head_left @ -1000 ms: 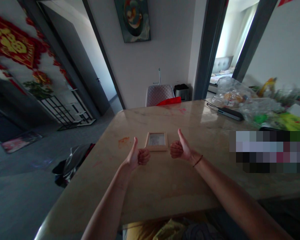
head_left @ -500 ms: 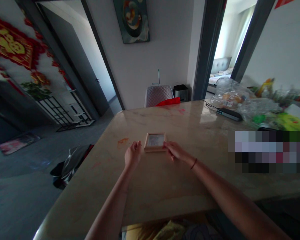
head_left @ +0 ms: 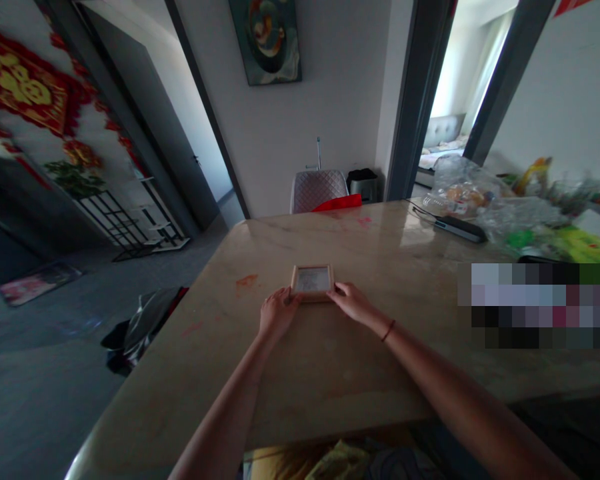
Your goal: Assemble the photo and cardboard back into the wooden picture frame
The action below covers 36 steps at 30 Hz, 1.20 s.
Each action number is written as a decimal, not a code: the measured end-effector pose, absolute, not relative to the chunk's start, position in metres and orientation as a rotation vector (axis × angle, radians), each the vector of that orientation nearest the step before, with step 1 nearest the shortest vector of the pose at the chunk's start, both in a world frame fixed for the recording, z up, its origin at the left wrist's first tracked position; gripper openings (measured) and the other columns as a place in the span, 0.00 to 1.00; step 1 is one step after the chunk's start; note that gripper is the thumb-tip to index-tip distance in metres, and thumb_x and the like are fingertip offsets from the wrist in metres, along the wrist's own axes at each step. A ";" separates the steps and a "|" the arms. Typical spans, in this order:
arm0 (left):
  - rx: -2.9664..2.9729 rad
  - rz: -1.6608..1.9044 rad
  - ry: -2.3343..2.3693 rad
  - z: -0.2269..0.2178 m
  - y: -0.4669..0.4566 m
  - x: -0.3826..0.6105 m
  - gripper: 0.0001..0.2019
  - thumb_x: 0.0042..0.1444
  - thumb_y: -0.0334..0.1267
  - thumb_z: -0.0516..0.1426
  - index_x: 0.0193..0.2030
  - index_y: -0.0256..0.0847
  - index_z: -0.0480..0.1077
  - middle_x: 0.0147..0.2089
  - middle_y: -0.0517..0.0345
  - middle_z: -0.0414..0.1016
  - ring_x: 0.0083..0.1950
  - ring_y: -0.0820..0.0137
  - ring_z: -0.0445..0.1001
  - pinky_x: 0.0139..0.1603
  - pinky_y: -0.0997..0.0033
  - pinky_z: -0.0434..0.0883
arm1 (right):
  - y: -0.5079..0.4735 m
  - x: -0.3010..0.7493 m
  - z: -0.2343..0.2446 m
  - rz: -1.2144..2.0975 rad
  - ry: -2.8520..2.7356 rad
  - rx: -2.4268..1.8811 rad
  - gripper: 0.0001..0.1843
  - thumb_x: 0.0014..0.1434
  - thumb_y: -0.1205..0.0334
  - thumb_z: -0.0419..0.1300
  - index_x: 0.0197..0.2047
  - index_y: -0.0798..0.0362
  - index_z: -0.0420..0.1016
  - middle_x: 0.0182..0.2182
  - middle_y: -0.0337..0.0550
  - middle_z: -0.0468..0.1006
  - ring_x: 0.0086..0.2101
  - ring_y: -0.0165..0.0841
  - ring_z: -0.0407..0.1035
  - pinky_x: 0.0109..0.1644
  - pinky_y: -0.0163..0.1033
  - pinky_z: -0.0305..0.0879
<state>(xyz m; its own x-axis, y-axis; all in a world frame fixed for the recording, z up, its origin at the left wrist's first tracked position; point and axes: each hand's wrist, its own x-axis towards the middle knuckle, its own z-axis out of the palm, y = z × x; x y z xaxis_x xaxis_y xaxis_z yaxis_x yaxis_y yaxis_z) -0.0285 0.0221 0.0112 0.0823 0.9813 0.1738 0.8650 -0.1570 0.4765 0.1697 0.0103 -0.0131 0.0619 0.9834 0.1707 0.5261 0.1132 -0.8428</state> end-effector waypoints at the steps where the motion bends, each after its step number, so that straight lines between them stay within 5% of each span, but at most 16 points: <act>1: 2.069 0.698 1.856 0.013 0.021 -0.028 0.22 0.55 0.51 0.51 0.48 0.40 0.71 0.53 0.47 0.71 0.54 0.61 0.69 0.51 0.69 0.62 | 0.010 0.170 -0.012 0.751 -1.561 -1.516 0.14 0.53 0.54 0.57 0.37 0.55 0.75 0.37 0.50 0.76 0.38 0.35 0.71 0.36 0.35 0.65; 6: 1.917 0.721 1.899 0.021 0.016 -0.027 0.21 0.58 0.50 0.46 0.38 0.40 0.75 0.34 0.52 0.77 0.37 0.65 0.74 0.33 0.74 0.63 | 0.007 0.169 0.001 1.145 -1.343 -1.416 0.15 0.56 0.59 0.54 0.44 0.54 0.73 0.36 0.45 0.77 0.22 0.27 0.71 0.17 0.28 0.55; 12: 1.664 0.969 1.756 0.009 0.028 -0.033 0.18 0.54 0.49 0.51 0.26 0.37 0.73 0.21 0.58 0.69 0.27 0.68 0.71 0.24 0.76 0.59 | 0.004 0.163 0.010 1.372 -0.879 -1.367 0.16 0.55 0.62 0.55 0.48 0.53 0.68 0.40 0.46 0.75 0.18 0.23 0.68 0.14 0.28 0.54; 19: 0.914 1.125 1.341 0.006 0.032 -0.032 0.07 0.47 0.37 0.61 0.32 0.37 0.74 0.27 0.59 0.73 0.23 0.75 0.71 0.27 0.75 0.69 | 0.005 0.164 0.004 1.442 -0.742 -1.265 0.14 0.53 0.65 0.58 0.45 0.53 0.68 0.28 0.40 0.74 0.18 0.23 0.65 0.18 0.28 0.60; 28: 0.767 1.134 1.170 0.010 0.032 -0.034 0.04 0.48 0.30 0.61 0.33 0.35 0.74 0.28 0.57 0.75 0.25 0.77 0.72 0.28 0.79 0.72 | 0.004 0.163 0.008 1.391 -0.725 -1.271 0.19 0.50 0.72 0.57 0.47 0.53 0.67 0.18 0.31 0.67 0.15 0.22 0.59 0.18 0.29 0.58; 36: 0.711 1.119 1.152 0.011 0.033 -0.035 0.08 0.47 0.26 0.61 0.37 0.35 0.73 0.26 0.58 0.75 0.22 0.78 0.72 0.27 0.79 0.72 | 0.003 0.164 0.009 1.414 -0.712 -1.159 0.14 0.51 0.62 0.60 0.42 0.53 0.67 0.30 0.38 0.73 0.18 0.24 0.66 0.20 0.31 0.64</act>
